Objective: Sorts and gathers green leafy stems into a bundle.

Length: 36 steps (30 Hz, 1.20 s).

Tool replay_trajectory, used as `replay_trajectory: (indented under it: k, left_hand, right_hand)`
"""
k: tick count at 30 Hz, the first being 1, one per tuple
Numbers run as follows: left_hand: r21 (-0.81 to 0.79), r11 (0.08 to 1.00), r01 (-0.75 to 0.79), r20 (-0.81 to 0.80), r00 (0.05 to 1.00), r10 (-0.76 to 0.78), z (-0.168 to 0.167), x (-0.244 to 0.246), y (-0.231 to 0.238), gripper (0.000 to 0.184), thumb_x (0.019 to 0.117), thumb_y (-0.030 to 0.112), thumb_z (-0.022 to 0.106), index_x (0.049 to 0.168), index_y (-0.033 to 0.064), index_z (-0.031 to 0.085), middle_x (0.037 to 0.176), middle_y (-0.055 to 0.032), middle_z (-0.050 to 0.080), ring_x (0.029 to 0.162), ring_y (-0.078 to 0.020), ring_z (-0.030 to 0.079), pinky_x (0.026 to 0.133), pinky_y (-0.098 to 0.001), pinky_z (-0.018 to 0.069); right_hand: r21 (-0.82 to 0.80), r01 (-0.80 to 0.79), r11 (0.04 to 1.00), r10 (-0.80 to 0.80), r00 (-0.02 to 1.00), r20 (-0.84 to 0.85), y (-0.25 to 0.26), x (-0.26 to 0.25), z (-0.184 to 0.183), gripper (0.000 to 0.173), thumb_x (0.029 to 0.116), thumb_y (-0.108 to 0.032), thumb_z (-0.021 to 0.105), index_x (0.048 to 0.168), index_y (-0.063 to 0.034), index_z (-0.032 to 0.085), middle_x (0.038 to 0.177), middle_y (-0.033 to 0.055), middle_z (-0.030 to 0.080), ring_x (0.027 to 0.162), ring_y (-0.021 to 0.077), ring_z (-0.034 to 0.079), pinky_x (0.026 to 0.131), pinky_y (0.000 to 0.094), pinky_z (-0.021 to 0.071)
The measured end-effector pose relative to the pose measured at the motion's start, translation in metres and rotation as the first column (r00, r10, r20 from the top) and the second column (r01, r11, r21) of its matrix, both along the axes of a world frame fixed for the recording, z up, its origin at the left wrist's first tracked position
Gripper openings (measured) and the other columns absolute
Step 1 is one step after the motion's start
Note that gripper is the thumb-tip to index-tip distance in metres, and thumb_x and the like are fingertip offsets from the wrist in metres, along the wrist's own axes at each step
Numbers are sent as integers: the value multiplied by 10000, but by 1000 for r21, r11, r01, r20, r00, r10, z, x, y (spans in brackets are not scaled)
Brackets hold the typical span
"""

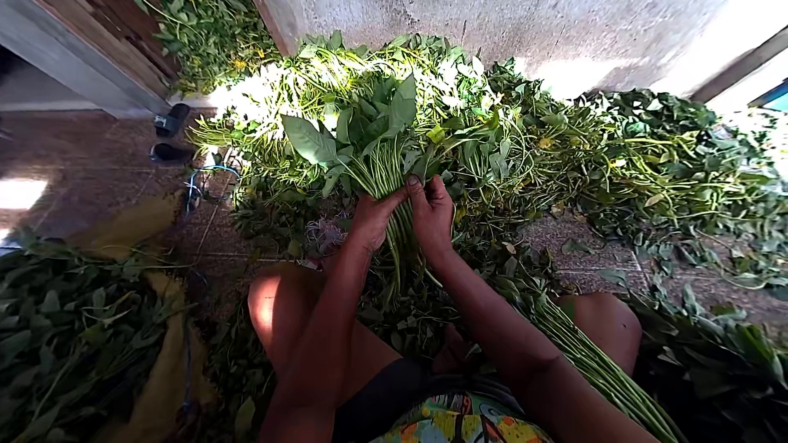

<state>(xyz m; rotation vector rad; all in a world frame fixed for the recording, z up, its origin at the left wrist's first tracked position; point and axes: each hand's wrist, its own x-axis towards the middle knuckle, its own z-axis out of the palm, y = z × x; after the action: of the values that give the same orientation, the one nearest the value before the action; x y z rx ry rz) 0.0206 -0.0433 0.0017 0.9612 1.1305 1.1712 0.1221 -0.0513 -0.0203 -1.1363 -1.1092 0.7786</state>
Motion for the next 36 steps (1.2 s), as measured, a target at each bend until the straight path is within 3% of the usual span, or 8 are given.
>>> replay_trajectory:
  k: [3, 5, 8, 13, 17, 20, 30, 36]
  left_hand:
    - [-63, 996, -62, 19, 998, 64, 0, -5, 5, 288, 953, 169, 729, 1219, 105, 638, 1051, -13, 719, 940, -103, 695, 857, -307, 590]
    - [-69, 989, -132, 21, 991, 134, 1, -13, 16, 181, 975, 116, 687, 1142, 56, 652, 954, -27, 721, 874, -110, 696, 818, -293, 590]
    - [-47, 988, -145, 11, 989, 146, -1, -27, 27, 160, 985, 74, 660, 1136, 20, 650, 922, -42, 713, 849, -120, 696, 803, -291, 593]
    - [35, 999, -4, 18, 1000, 4, 0, -41, 29, 162, 992, 57, 635, 1146, 10, 660, 927, -51, 718, 835, -123, 698, 797, -283, 599]
    - [53, 989, 140, 82, 986, -144, -1, -34, 19, 156, 995, 18, 584, 1142, 23, 637, 934, -36, 717, 828, -124, 706, 794, -296, 613]
    - [65, 968, 242, 163, 954, -250, -3, -30, 16, 148, 985, 19, 571, 1114, 28, 644, 896, -46, 709, 796, -134, 699, 776, -309, 615]
    - [103, 944, 313, 222, 918, -328, -2, -27, 15, 145, 980, 37, 566, 1095, 35, 656, 857, -38, 709, 778, -135, 704, 765, -305, 619]
    - [76, 942, 327, 162, 928, -336, -2, -20, 14, 147, 981, 30, 584, 1112, 25, 652, 883, -34, 709, 791, -130, 701, 766, -305, 616]
  right_hand:
    - [193, 48, 980, -102, 953, 284, -5, 7, -15, 229, 1055, -159, 567, 1100, 56, 633, 1071, 187, 633, 994, 234, 651, 895, 357, 551]
    - [230, 11, 973, -117, 882, 457, -22, 16, -28, 215, 1014, -107, 578, 1000, 99, 640, 1015, 244, 628, 994, 359, 647, 894, 461, 548]
    - [-82, -274, 958, 269, 765, 585, -75, 29, -37, 183, 946, -64, 628, 957, 106, 695, 968, 265, 683, 931, 396, 696, 849, 504, 579]
    - [-700, -669, 249, 960, 77, 268, -99, 54, -15, 600, 971, -271, 726, 1456, 5, 505, 1329, 295, 575, 1084, 415, 639, 962, 552, 512]
    - [-152, -663, 733, 665, 650, 368, -57, 77, 38, 213, 986, -106, 651, 1147, 21, 710, 1009, 94, 718, 788, 83, 667, 744, 265, 585]
    - [165, -323, 932, 246, 898, 365, 8, 82, 56, 246, 974, -47, 635, 1204, 38, 649, 896, 57, 690, 713, 53, 649, 685, 241, 584]
    - [237, -229, 944, 149, 938, 312, 48, 71, 34, 203, 941, -25, 681, 1117, 51, 615, 983, 73, 682, 889, 50, 673, 825, 222, 577]
    - [188, -148, 971, 45, 885, 463, 40, 71, 22, 171, 959, -112, 662, 1053, 9, 738, 915, 86, 670, 796, 70, 598, 743, 203, 497]
